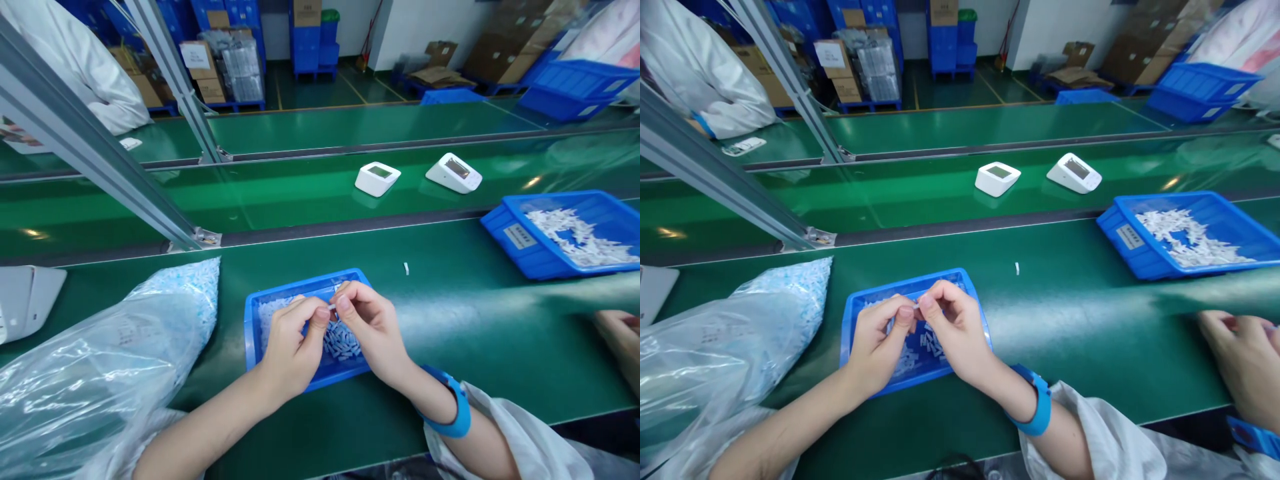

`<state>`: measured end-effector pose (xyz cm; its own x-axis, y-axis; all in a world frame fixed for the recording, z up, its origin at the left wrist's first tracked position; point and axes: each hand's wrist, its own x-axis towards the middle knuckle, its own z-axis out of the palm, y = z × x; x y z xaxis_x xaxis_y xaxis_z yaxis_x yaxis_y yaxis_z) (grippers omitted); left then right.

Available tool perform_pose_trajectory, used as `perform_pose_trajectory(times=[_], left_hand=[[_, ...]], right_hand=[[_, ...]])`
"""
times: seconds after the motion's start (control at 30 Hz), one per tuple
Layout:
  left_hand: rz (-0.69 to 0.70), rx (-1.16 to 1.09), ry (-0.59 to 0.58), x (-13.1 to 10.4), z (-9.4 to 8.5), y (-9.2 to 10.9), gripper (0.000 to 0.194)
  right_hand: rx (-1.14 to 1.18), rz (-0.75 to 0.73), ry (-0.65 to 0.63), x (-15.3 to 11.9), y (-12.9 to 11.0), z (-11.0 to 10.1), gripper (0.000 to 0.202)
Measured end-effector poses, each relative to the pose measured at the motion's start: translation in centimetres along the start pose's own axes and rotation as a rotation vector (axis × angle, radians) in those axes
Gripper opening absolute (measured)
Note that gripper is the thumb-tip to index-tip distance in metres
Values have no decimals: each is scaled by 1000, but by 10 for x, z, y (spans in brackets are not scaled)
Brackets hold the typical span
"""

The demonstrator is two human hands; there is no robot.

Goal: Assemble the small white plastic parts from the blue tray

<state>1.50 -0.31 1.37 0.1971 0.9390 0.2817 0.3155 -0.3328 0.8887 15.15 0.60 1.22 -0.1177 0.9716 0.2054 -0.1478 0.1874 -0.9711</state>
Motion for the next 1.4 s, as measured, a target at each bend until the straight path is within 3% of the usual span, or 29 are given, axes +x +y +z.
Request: perform_pose_trajectory(times=[0.2, 0.37, 0.6, 0.97, 1.2, 1.27, 1.4], left_hand=[[-75, -98, 18, 0, -2, -1, 35], [-77, -55, 38, 1, -2, 2, 32], [65, 16, 107, 0, -1, 0, 23], [158, -26, 85, 1, 3, -3, 22], [204, -8, 57, 3, 3, -3, 23], [139, -39, 69, 2, 2, -4, 22], [-28, -174, 76, 0, 0, -6, 17]], right_hand=[[-57, -128, -35, 0, 2, -5, 9], [-77, -173, -48, 2, 3, -9, 6], [-57, -103, -114, 3, 3, -12, 11], [137, 50, -261, 0, -2, -11, 20], [345, 294, -295, 9, 0, -16, 27], [294, 244, -239, 9, -2, -16, 23], [48, -15, -114, 7, -3, -14, 11]])
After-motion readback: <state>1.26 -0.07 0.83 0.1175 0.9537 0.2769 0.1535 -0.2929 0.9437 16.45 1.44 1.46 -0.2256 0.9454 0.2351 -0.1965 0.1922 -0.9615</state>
